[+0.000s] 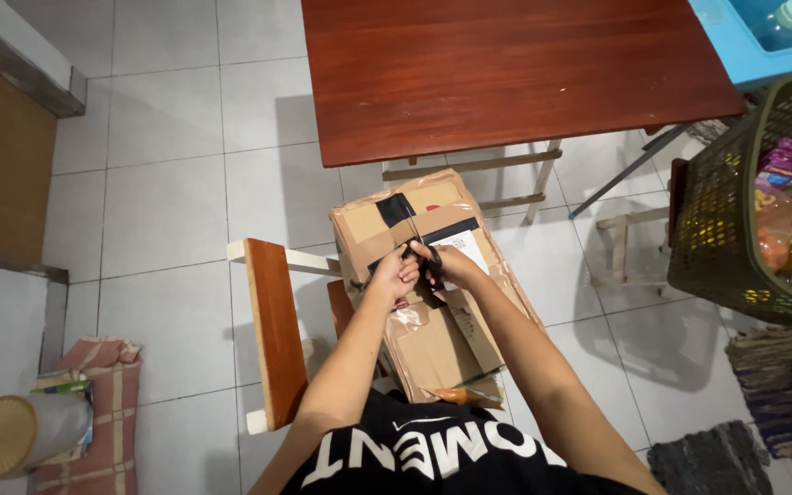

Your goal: The person uses scissors to cut the tape and cardboard flaps of a sealed package placed on a chair. They open the box to reveal packaged food items inside, then continue to cut and remove the remaining cardboard flaps.

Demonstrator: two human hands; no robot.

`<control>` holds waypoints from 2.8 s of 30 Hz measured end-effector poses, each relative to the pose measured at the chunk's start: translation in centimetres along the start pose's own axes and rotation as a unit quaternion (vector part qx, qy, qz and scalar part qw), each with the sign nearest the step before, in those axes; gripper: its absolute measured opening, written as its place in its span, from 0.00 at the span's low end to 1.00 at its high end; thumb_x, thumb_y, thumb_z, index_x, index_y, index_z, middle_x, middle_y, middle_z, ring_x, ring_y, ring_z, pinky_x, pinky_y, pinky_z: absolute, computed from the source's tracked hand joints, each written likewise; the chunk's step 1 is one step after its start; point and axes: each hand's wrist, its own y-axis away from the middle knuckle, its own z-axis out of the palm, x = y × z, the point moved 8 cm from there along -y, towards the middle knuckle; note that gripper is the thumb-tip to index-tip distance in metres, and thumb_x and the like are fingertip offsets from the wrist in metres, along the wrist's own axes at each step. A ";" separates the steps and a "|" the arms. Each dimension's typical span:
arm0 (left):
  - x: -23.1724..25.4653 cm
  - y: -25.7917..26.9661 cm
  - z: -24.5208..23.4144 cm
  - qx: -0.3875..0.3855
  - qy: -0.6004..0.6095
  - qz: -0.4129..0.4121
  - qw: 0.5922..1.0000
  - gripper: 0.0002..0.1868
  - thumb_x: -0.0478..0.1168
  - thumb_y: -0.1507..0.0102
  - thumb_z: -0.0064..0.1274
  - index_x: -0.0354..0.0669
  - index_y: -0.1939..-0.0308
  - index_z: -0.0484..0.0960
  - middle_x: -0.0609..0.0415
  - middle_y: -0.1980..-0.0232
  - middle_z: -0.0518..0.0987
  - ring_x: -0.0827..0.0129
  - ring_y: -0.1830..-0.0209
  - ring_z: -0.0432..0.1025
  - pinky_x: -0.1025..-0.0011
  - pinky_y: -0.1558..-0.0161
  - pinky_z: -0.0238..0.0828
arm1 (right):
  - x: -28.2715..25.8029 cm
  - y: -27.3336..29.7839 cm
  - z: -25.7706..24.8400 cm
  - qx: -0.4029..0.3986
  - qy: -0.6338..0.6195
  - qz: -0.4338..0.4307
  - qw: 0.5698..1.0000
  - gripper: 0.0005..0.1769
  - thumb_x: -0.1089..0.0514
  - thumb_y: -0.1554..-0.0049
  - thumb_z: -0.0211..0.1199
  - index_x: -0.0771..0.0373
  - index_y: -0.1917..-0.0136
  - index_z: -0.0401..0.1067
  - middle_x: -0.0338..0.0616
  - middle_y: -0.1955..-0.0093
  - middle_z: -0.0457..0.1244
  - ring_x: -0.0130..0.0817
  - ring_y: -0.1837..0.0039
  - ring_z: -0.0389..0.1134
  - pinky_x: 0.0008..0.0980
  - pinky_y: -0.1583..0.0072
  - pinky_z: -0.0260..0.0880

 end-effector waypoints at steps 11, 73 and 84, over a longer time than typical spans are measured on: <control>-0.5 -2.2 -1.2 -0.039 0.016 -0.025 0.999 0.22 0.47 0.24 0.32 0.51 0.74 0.58 0.71 0.83 0.46 0.85 0.94 0.46 0.86 0.89 0.40 | 2.7 1.0 1.1 -0.083 -0.105 0.070 0.989 0.44 0.18 0.50 0.67 0.62 0.48 0.68 0.52 0.67 0.64 0.45 0.63 0.71 0.23 0.69 0.58; -0.5 0.5 0.4 -0.040 -0.048 0.010 0.998 0.20 0.49 0.24 0.30 0.49 0.70 0.59 0.71 0.80 0.44 0.84 0.93 0.45 0.85 0.88 0.42 | 3.9 -5.4 -0.5 -0.007 -0.128 0.030 0.991 0.33 0.28 0.50 0.74 0.58 0.66 0.67 0.46 0.76 0.60 0.39 0.73 0.64 0.29 0.67 0.51; 0.7 1.3 0.5 -0.068 -0.009 -0.007 0.998 0.19 0.47 0.24 0.30 0.48 0.69 0.59 0.71 0.79 0.45 0.84 0.93 0.44 0.85 0.89 0.41 | 1.2 -3.3 0.4 -0.016 -0.142 0.027 0.989 0.37 0.25 0.52 0.74 0.61 0.63 0.69 0.42 0.78 0.57 0.34 0.77 0.61 0.25 0.66 0.53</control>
